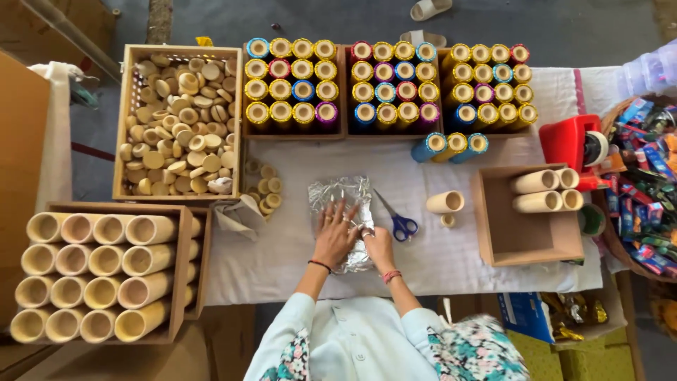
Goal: Wrap small wooden items in colored foil and prepare them for packaging.
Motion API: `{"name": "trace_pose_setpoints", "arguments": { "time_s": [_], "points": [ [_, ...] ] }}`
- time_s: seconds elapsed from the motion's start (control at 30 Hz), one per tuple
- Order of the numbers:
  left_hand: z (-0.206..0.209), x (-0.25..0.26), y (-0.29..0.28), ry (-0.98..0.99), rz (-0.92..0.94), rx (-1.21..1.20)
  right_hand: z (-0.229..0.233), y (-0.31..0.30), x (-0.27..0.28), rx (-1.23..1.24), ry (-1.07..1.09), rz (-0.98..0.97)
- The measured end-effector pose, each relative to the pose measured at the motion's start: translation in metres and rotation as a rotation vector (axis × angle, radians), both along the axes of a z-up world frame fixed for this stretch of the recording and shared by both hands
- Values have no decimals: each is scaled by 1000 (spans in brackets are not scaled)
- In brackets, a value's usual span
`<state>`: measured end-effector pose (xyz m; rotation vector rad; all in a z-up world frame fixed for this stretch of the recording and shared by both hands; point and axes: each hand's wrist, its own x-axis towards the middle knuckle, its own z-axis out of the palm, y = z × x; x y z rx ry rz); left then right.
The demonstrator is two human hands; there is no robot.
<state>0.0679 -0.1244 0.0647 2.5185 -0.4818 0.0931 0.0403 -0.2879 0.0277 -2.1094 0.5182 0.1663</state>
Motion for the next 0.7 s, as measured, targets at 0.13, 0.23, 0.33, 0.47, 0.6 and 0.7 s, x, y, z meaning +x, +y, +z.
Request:
{"name": "trace_pose_setpoints", "arguments": {
  "time_s": [0.13, 0.23, 0.33, 0.47, 0.6, 0.7],
  "points": [
    [6, 20, 4, 79, -19, 113, 5, -5, -13, -13, 71, -13],
    [2, 20, 8, 35, -52, 146, 24, -16, -43, 91, 37, 42],
    [1, 24, 9, -28, -53, 172, 60, -23, -62, 210, 309, -65],
    [-6, 22, 9, -22, -75, 240, 76, -34, -65, -91, 196, 49],
    [-29, 17, 8, -42, -67, 198, 96, -38, -32, -574, -398, 96],
    [-24, 16, 9, -12, -63, 163, 109, -41, -7, -631, -470, 96]
  ]
}}
